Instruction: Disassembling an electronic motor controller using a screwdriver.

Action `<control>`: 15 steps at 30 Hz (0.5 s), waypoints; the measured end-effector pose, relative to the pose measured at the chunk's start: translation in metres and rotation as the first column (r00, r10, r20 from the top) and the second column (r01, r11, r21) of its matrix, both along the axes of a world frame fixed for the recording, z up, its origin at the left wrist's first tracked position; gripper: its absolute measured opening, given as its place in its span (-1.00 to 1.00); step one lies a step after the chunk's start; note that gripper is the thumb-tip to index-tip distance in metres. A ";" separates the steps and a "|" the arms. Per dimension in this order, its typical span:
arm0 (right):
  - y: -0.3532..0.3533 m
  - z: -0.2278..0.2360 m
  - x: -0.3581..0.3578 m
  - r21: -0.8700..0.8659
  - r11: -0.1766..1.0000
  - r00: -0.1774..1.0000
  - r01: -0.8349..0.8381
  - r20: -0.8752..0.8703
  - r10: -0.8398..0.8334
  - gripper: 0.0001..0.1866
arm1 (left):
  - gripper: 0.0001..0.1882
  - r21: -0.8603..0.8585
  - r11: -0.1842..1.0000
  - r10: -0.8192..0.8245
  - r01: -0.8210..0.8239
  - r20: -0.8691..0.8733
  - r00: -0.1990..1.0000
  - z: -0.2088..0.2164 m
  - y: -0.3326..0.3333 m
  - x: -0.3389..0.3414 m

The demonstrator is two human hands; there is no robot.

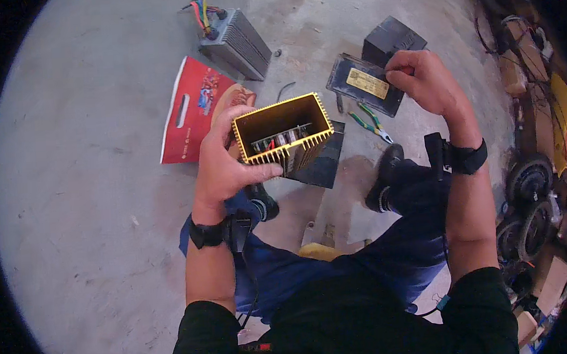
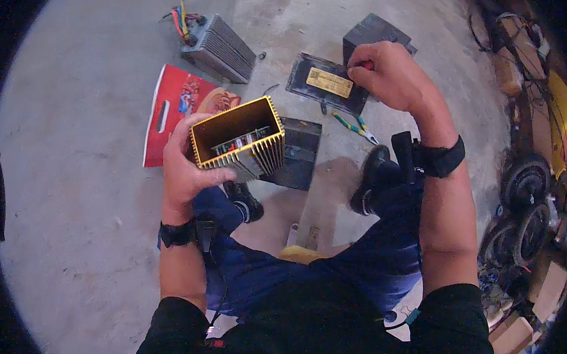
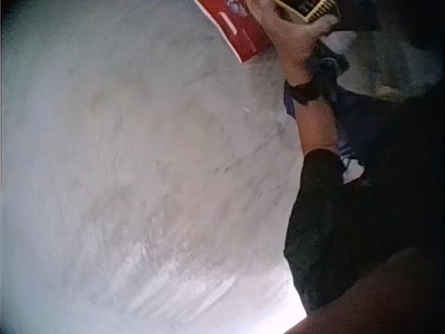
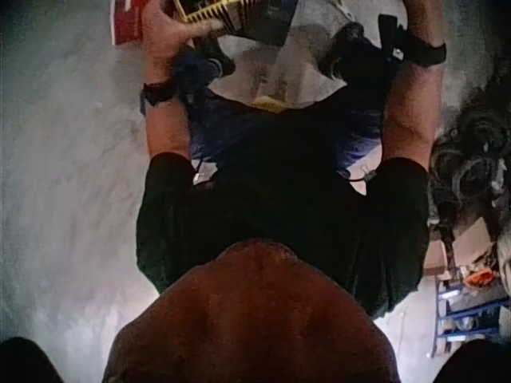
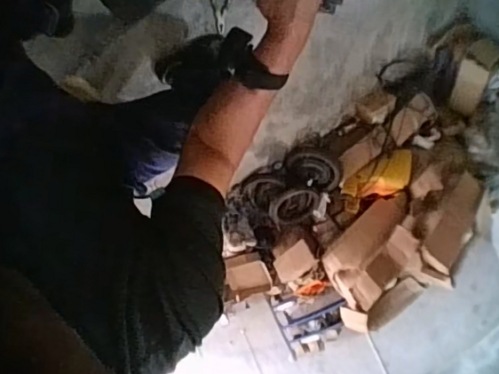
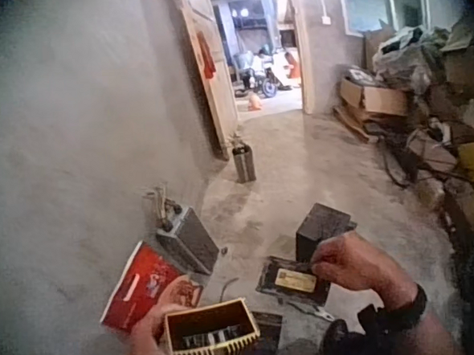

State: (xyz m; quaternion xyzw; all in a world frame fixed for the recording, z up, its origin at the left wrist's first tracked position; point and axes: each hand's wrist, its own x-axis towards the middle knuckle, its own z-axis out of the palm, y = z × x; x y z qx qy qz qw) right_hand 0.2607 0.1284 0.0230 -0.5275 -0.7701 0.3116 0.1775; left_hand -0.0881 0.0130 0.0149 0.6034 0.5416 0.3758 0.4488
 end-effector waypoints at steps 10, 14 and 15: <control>-0.004 0.010 -0.003 -0.058 0.997 0.991 -0.047 -0.124 0.040 -0.82 | -0.08 -0.092 0.992 0.111 -0.090 0.269 0.957 0.005 0.030 -0.007; -0.004 0.011 -0.007 -0.027 0.998 0.988 -0.052 -0.147 0.047 -0.82 | -0.17 -0.087 0.979 0.202 -0.184 0.322 0.925 -0.004 0.034 -0.009; -0.006 0.011 -0.006 -0.009 0.999 0.989 -0.047 -0.140 0.045 -0.82 | -0.19 -0.096 0.974 0.228 -0.207 0.378 0.897 -0.008 0.034 -0.008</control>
